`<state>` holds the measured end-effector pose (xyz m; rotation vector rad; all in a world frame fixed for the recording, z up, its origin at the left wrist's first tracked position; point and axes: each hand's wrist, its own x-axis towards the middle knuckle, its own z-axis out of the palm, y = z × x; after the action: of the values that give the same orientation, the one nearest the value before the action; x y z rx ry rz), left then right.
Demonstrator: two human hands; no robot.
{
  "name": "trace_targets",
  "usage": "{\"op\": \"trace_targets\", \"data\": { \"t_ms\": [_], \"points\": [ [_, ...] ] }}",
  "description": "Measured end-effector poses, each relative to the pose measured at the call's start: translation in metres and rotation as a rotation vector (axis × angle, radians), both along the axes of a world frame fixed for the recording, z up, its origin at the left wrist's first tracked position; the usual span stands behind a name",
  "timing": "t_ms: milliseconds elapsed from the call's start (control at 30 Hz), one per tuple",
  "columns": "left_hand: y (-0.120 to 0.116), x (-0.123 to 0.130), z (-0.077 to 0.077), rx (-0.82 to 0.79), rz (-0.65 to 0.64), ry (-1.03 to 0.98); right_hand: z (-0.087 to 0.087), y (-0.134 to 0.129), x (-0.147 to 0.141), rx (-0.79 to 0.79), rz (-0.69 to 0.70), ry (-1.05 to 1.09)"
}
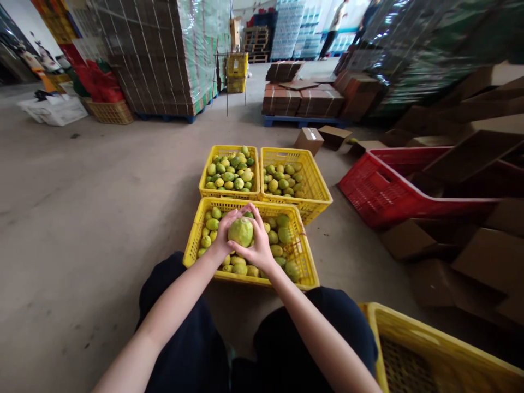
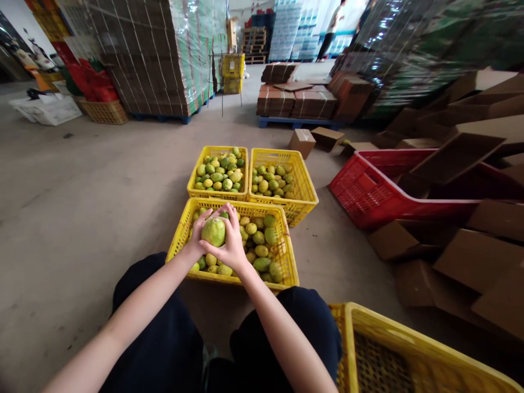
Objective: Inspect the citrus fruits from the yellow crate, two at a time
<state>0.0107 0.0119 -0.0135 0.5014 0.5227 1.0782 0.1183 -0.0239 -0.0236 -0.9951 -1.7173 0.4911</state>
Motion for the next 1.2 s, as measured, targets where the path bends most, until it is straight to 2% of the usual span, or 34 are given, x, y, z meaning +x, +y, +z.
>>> {"op": "trace_targets", "data": {
  "t_ms": [267,367,467,700,867,967,1067,1200],
  "points": [
    [-0.003,0.003,0.012,-0.073,0.097,0.094,-0.004,-0.002,0.005,0.026,0.049,-0.035],
    [-0.003,0.003,0.016,-0.141,0.078,0.093,-0.001,-0.003,0.007,0.014,0.078,-0.013],
    [0.000,0.002,0.013,-0.175,0.040,0.065,0.003,-0.005,0.008,-0.071,0.109,0.047],
    [0.012,0.001,0.003,-0.200,-0.001,-0.078,0.016,-0.009,0.005,-0.295,0.121,0.495],
    [0.012,0.001,0.014,-0.346,0.172,-0.020,0.018,-0.005,0.006,-0.366,0.071,0.775],
    [0.010,-0.002,0.023,-0.282,0.248,-0.036,0.021,0.001,0.011,-0.449,0.023,0.994],
    [0.007,-0.005,0.027,-0.139,0.244,-0.026,0.026,0.006,0.016,-0.577,0.073,1.189],
    [0.002,-0.005,0.024,0.123,0.221,0.125,0.027,0.009,0.017,-0.689,0.085,1.265]
  ]
}}
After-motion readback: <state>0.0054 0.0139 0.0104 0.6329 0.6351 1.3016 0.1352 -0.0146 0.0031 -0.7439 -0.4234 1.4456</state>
